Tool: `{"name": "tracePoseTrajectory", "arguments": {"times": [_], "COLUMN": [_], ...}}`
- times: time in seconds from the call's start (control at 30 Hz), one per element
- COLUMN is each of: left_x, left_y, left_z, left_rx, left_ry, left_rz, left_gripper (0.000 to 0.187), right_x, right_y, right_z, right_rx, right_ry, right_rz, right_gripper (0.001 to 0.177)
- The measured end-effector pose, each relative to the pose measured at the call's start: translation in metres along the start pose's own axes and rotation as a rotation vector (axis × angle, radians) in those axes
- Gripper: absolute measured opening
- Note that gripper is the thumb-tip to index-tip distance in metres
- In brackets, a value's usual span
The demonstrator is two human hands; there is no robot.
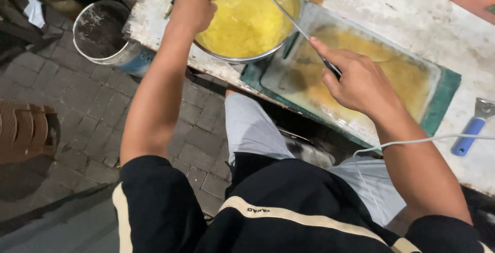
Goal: The person sits on the ground and repeatedly slices yellow fruit into small pieces on a white cutting board. The chopped pieces are transferred by hand into a metal pot filled with water. The person uses a knife to cut the fruit and a peeler is visible nearby.
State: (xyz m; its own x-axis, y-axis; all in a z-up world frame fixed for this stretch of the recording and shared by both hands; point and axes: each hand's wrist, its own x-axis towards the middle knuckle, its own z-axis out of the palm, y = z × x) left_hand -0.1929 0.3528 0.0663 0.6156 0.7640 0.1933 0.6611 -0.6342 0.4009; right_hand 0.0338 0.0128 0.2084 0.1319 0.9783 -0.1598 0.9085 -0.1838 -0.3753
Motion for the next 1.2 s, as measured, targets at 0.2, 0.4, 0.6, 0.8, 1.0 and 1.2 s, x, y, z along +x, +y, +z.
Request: {"name": "tracePoseTrajectory", "arguments": {"times": [0.2,0.4,0.6,0.8,1.0,1.2], "left_x": [0.002,0.007,0.039,0.022,0.000,-0.052], "left_y": [0.031,0.037,-0.020,0.025,0.093,0.234], "left_z": [0.010,0.011,0.058,-0.004,-0.033,0.043], "left_rx": [0.381,0.423,0.930,0.128,0.345,-0.104], "left_ry": [-0.458,-0.553,-0.603,-0.419,-0.012,0.290], "left_rz": [-0.223,-0.195,0.254,-0.212,0.345,0.695], "left_gripper": [0.032,0.048,0.049,0.021,0.033,0.005], "right_x": [0.000,-0.041,-0.112,-0.183,-0.205,-0.208], "right_y": [-0.004,0.042,0.119,0.176,0.186,0.193], "right_z": [-0.003,0.013,0.056,0.124,0.155,0.166], "right_rx": [0.141,0.508,0.855,1.189,1.081,0.845], "right_ry": [0.081,0.228,0.412,0.559,0.562,0.542], "right_rz": [-0.032,0.013,0.186,0.345,0.561,0.472], "right_gripper": [0.062,0.053,0.064,0.068,0.065,0.087]}}
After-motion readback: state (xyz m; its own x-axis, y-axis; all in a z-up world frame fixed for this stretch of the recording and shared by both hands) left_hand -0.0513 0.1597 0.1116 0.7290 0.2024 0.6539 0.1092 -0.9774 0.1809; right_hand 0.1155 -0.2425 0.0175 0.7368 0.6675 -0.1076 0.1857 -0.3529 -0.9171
